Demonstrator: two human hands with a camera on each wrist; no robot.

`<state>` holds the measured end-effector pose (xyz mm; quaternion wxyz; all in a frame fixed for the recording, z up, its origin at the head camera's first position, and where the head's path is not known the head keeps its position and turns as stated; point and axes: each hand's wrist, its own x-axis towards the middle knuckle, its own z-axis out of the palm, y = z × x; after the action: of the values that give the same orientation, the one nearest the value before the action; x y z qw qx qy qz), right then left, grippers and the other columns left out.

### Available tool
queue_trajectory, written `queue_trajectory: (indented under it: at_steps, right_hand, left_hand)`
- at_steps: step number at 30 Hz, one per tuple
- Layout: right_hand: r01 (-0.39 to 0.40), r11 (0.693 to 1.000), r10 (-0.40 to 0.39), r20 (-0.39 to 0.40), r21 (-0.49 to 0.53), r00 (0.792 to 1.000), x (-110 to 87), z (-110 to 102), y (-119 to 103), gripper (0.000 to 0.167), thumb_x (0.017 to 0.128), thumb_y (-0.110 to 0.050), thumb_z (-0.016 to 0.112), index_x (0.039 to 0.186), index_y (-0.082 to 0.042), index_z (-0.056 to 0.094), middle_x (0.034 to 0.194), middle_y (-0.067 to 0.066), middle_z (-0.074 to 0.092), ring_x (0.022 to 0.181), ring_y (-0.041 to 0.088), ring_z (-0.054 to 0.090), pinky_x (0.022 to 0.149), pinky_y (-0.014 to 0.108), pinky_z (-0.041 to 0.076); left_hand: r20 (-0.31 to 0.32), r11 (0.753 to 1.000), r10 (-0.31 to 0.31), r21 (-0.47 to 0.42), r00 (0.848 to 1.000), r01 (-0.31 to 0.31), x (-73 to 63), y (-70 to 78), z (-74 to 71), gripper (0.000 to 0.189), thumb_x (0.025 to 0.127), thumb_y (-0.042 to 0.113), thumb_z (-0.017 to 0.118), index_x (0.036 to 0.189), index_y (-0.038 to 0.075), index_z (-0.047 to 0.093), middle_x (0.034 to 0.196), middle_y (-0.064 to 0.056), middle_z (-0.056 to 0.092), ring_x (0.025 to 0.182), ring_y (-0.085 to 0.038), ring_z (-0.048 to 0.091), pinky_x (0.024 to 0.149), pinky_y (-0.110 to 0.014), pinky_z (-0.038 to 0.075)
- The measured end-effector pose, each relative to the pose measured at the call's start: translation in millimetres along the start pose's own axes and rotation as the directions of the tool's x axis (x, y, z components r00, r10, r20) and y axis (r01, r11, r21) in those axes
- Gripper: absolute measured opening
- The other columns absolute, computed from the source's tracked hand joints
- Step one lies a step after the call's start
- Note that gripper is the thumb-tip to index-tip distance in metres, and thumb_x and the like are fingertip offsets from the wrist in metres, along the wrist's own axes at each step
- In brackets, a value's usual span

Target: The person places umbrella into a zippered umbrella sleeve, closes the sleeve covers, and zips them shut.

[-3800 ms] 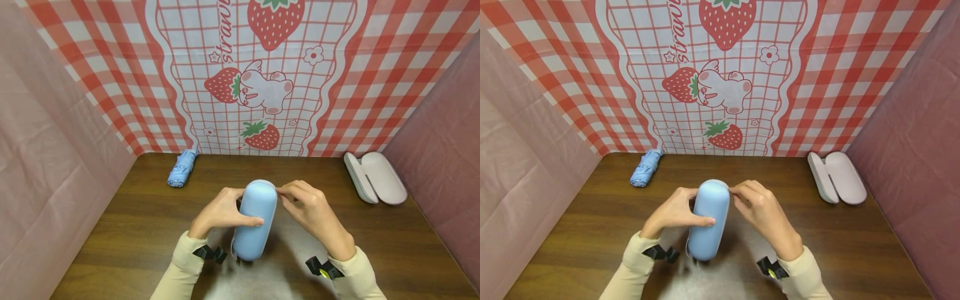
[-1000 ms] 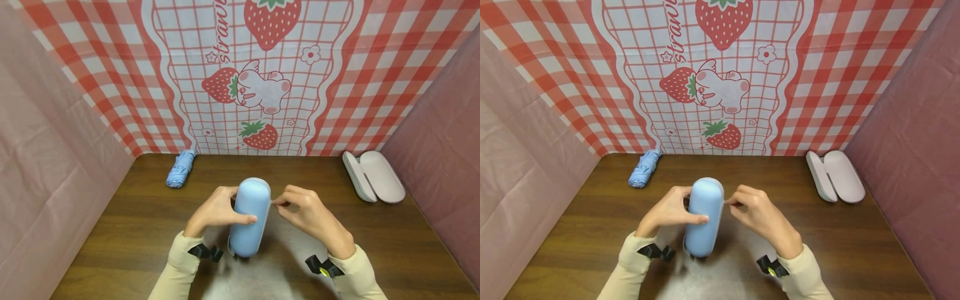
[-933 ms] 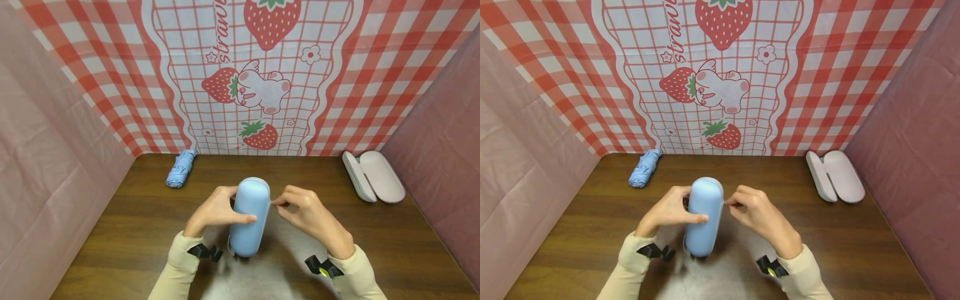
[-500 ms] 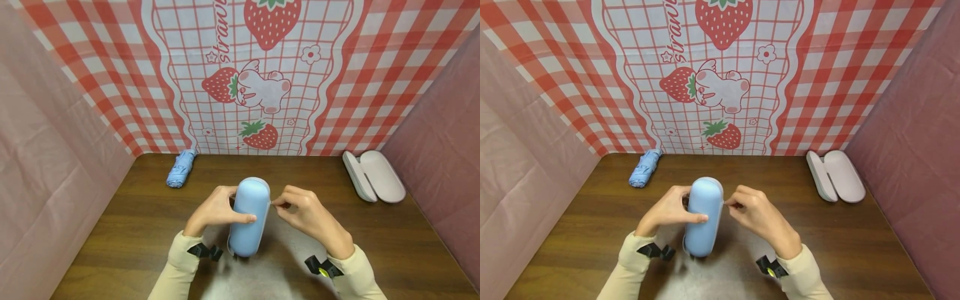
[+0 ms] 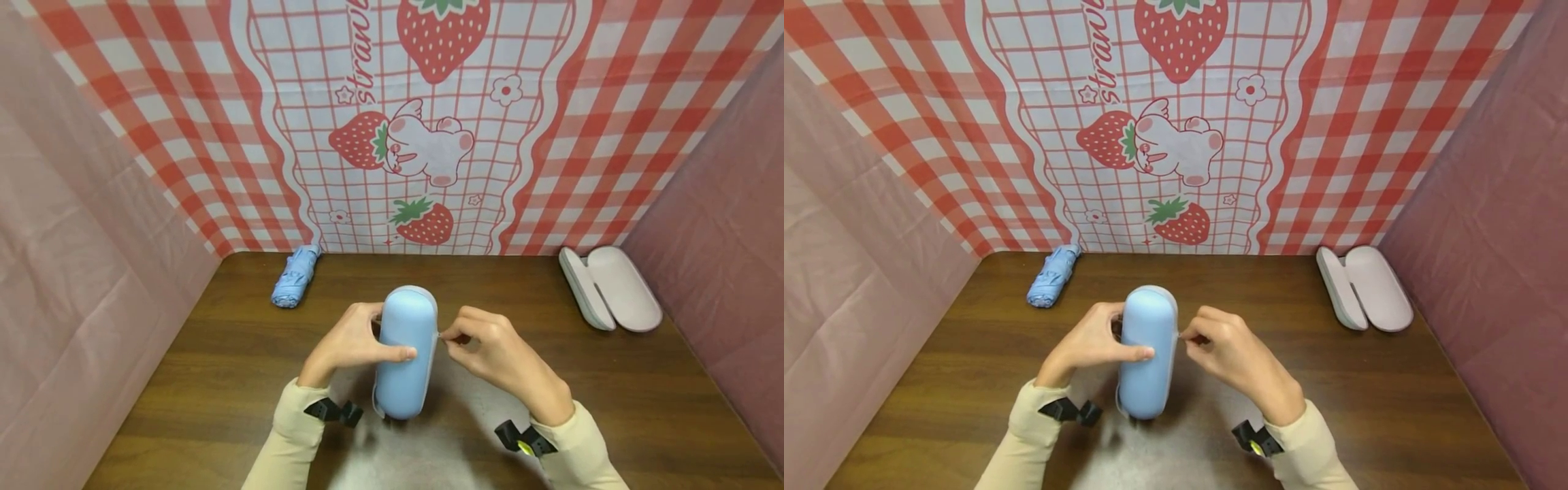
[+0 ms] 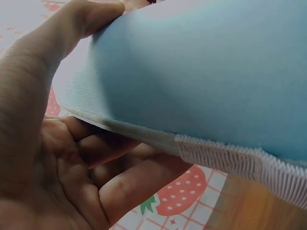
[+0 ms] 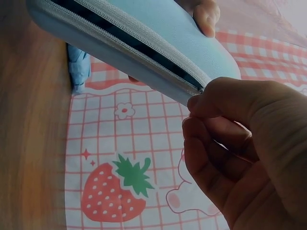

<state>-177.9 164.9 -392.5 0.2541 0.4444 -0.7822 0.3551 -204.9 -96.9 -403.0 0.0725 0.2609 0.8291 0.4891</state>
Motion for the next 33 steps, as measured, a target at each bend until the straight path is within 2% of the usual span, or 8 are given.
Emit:
queue_trajectory:
  at_steps: [15,22,33]
  right_hand:
    - [-0.002,1.000,0.002,-0.003,-0.010,1.000,1.3,1.6,-0.3,0.029,0.069,0.017,0.078,0.082,-0.008,0.072,0.079,-0.002,0.064,0.071,0.007,0.064,0.064,0.014,0.053]
    - [0.003,1.000,-0.003,0.009,-0.007,1.000,0.0,3.4,1.0,0.028,0.069,0.017,0.077,0.082,-0.007,0.072,0.079,-0.001,0.064,0.071,0.007,0.063,0.063,0.015,0.054]
    - [-0.025,1.000,0.025,0.032,-0.004,0.999,-2.6,4.3,0.3,0.027,0.070,0.017,0.077,0.082,-0.007,0.072,0.079,-0.001,0.064,0.071,0.006,0.063,0.061,0.018,0.055]
  left_hand:
    - [-0.078,0.999,-0.017,-0.037,0.997,0.015,1.7,2.7,-0.1,0.047,0.077,0.037,0.090,0.114,0.013,0.073,0.099,-0.002,0.077,0.087,-0.014,0.072,0.072,-0.034,0.061]
    - [-0.135,0.998,-0.043,-0.054,0.990,0.036,1.3,4.5,1.0,0.045,0.078,0.035,0.089,0.113,0.012,0.074,0.100,-0.003,0.076,0.087,-0.015,0.072,0.072,-0.034,0.061]
    - [-0.155,0.997,-0.052,-0.064,0.986,0.043,1.3,4.1,2.3,0.047,0.077,0.036,0.090,0.114,0.011,0.073,0.101,-0.004,0.076,0.089,-0.016,0.072,0.073,-0.034,0.060]
